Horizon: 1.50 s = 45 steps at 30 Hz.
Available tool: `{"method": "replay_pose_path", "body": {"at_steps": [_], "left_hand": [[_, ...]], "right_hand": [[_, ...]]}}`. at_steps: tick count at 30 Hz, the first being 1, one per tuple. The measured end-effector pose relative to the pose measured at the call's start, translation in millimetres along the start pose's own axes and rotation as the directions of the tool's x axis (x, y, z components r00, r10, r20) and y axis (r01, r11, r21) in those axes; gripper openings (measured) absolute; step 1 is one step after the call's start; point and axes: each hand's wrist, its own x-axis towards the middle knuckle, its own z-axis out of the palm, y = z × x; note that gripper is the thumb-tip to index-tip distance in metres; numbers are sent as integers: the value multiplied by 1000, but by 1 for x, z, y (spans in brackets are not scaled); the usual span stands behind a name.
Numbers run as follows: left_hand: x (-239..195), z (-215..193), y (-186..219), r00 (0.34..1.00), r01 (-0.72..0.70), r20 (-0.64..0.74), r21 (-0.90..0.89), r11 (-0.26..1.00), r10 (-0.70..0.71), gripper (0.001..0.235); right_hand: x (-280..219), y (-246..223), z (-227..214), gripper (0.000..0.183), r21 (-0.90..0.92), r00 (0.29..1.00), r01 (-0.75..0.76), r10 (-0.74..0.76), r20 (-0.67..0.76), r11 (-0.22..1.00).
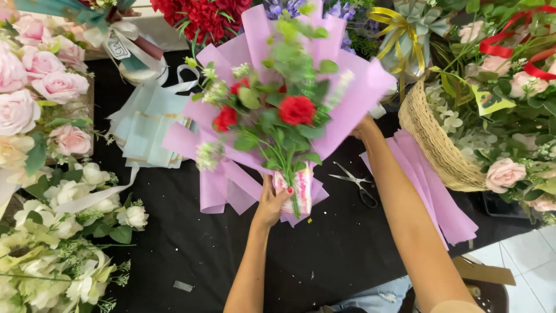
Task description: Wrapping a flower bouquet with decorative paper and tape at a design station
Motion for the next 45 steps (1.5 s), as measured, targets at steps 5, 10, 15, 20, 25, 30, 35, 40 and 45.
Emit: {"method": "replay_pose_path", "body": {"at_steps": [5, 10, 15, 20, 25, 30, 35, 40, 45], "left_hand": [[6, 32, 33, 966, 206, 256, -663, 719, -40, 74], [3, 29, 64, 939, 269, 333, -867, 419, 85, 60], [-1, 6, 54, 947, 267, 312, -895, 358, 76, 67], [-5, 9, 59, 949, 269, 311, -884, 381, 50, 68], [-2, 19, 66, 954, 250, 294, -894, 372, 66, 64], [-5, 23, 63, 958, 248, 283, -900, 359, 47, 65], [-4, 33, 63, 940, 279, 331, -882, 380, 77, 63], [-2, 34, 57, 939, 288, 339, -870, 400, 59, 70], [-3, 49, 71, 943, 284, 330, -873, 398, 52, 71]], "right_hand": [[-15, 29, -4, 19, 226, 974, -224, 225, 20, 948], [-95, -11, -20, 22, 181, 988, -143, 131, 78, 973], [-104, -3, -31, 16, 1, 992, -11, 11, 127, 1000], [-61, 49, -32, 13, -617, 965, 204, -262, -4, 760], [-158, -64, -42, 12, -379, 856, 515, -488, 171, 769], [-267, -146, -29, 9, 353, 691, 502, -612, 385, 789], [-298, -147, -4, 12, 484, 530, 328, -582, 617, 811], [-309, -175, 1, 9, 347, 446, 481, -565, 694, 805], [-309, -171, 13, 12, 281, 389, 595, -576, 719, 753]]}}
